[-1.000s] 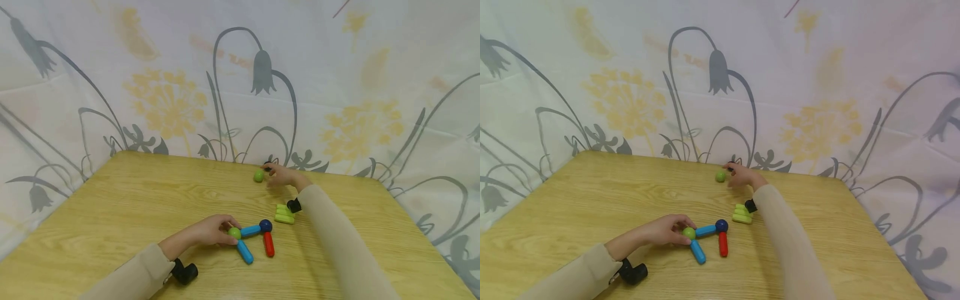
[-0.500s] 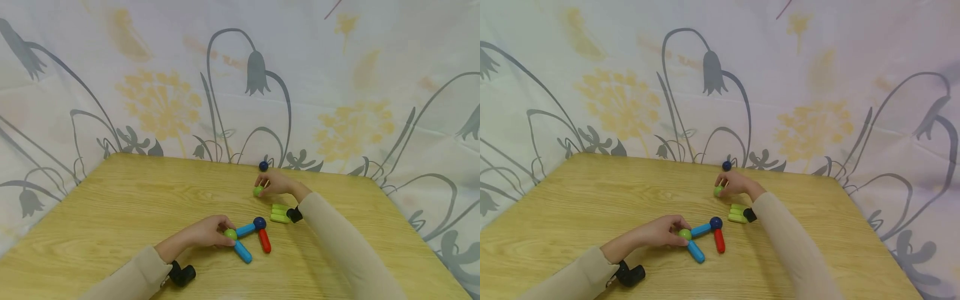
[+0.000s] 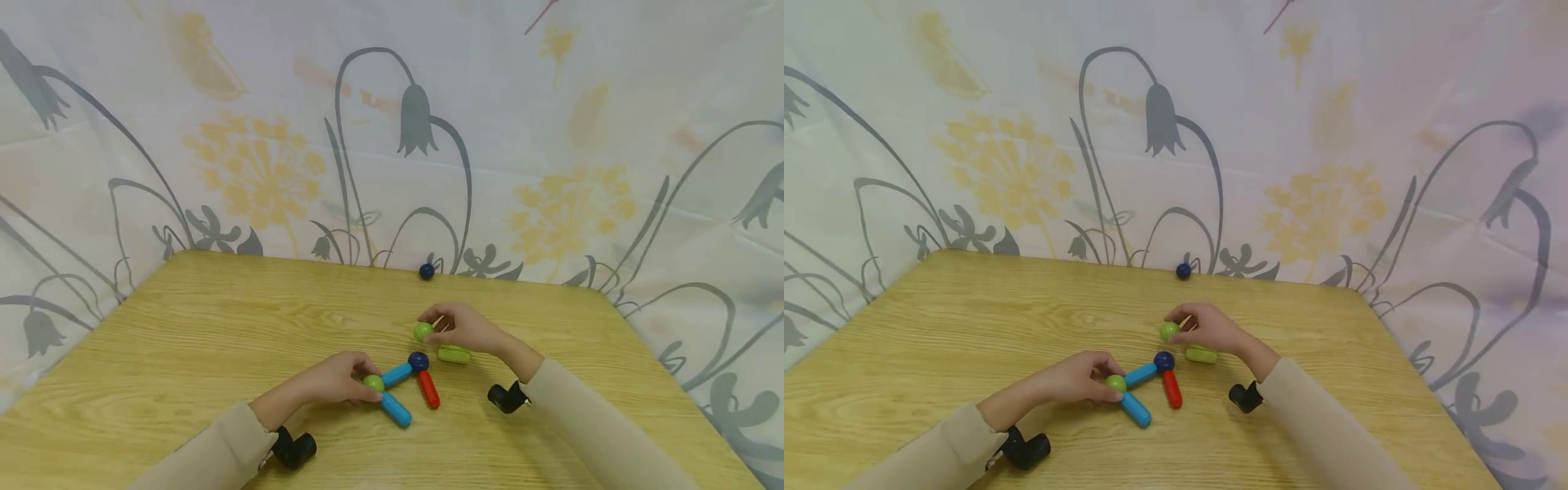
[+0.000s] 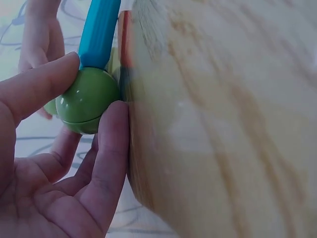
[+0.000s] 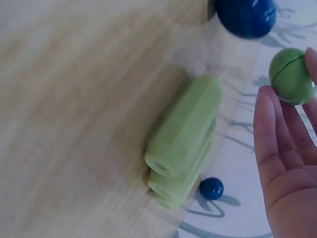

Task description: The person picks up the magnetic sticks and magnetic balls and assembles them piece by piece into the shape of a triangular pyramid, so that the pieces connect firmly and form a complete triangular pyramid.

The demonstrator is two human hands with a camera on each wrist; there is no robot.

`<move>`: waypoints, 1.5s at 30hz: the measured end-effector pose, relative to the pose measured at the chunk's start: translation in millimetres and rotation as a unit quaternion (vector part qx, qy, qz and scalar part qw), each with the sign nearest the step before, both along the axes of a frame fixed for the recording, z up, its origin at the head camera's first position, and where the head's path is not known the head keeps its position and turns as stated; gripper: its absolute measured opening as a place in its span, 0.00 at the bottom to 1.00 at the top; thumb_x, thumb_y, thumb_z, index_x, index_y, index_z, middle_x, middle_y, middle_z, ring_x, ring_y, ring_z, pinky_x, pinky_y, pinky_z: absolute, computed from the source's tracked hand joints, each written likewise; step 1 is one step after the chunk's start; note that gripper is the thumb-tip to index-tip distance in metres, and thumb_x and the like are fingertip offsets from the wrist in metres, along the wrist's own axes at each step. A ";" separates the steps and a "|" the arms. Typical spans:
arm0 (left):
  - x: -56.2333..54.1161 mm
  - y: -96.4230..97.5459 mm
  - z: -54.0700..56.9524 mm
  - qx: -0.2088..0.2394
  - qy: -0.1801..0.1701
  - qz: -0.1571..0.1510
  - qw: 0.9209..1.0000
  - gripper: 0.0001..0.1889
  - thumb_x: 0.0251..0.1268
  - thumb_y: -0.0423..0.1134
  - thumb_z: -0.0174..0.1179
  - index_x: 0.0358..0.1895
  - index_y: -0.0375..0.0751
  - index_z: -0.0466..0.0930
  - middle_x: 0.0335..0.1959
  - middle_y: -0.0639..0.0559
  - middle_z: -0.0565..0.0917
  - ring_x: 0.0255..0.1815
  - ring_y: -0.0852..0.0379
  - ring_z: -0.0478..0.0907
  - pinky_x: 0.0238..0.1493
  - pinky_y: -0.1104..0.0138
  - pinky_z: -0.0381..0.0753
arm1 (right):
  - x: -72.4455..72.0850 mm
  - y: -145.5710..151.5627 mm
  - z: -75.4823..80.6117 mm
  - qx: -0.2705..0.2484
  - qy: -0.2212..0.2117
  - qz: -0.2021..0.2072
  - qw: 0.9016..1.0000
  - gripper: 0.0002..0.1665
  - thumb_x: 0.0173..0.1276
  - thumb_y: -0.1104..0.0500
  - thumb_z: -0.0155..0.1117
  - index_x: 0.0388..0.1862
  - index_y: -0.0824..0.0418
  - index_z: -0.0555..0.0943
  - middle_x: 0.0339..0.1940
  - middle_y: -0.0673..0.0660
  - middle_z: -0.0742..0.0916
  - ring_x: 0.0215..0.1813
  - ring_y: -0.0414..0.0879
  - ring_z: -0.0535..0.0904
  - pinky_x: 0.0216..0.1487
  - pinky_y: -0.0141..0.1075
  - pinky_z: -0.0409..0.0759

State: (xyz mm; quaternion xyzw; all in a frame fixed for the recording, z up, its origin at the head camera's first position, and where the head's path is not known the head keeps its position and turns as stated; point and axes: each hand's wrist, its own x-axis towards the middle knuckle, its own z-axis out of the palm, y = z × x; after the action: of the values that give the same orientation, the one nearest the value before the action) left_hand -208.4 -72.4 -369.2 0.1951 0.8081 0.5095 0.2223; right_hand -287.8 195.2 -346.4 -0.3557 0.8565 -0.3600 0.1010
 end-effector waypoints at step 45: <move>-5.0 -1.0 -5.6 0.003 -0.006 -0.001 1.000 0.18 0.59 0.35 0.64 0.50 0.31 0.74 0.38 0.46 0.76 0.31 0.53 0.79 0.33 0.63 0.81 | 63.2 1.4 -17.9 -0.016 -0.014 0.238 0.971 0.17 0.59 0.61 0.69 0.46 0.60 0.77 0.51 0.60 0.73 0.43 0.39 0.76 0.43 0.35 0.79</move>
State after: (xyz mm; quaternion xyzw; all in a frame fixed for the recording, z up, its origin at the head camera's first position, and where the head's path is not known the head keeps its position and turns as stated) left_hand -213.4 -73.4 -374.8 0.1935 0.8051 0.5125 0.2273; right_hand -224.6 196.6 -364.4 -0.5460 0.7395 -0.3446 0.1905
